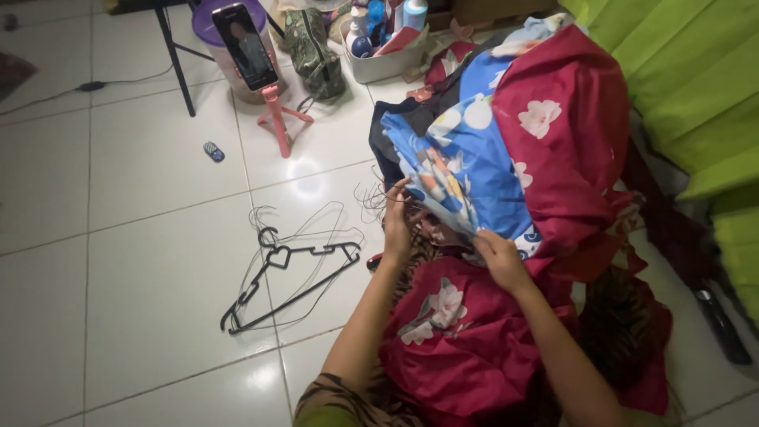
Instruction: Sorting clothes and hangers on the floor.
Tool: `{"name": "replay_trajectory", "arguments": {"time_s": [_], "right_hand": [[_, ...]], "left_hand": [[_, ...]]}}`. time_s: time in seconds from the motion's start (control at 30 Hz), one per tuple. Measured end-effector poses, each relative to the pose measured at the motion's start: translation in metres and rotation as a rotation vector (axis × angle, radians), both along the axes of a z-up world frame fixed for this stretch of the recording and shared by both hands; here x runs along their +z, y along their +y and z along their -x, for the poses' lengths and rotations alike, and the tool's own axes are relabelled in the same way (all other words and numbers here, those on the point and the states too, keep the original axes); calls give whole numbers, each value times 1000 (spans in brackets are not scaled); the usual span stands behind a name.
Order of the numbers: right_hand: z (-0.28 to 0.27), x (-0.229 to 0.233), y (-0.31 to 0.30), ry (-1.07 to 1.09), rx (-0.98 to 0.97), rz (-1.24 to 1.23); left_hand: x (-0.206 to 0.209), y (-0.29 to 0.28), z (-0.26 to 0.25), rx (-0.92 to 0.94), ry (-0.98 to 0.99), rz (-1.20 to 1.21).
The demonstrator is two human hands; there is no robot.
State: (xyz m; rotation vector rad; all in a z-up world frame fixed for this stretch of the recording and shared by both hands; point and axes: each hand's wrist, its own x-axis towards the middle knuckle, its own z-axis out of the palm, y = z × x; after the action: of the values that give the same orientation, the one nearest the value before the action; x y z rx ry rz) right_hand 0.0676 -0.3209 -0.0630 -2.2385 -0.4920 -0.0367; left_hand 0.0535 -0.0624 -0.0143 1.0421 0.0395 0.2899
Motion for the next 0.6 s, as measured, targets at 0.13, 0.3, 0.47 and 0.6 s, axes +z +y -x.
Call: {"name": "replay_trajectory", "arguments": {"time_s": [0.13,0.3,0.47,0.6], "right_hand": [[-1,8,-3,16,-48,-185],[0,17,4,55,-66,-304],[6,32,27,-137,-31,-156],[11,40,43,-255,-34,-108]], "left_hand": [[-39,-3,-4,22,17,229],[-139,18,7,47,423,175],[-132,15,23,-202,432,20],[-33,14,24,118,301,-41]]}}
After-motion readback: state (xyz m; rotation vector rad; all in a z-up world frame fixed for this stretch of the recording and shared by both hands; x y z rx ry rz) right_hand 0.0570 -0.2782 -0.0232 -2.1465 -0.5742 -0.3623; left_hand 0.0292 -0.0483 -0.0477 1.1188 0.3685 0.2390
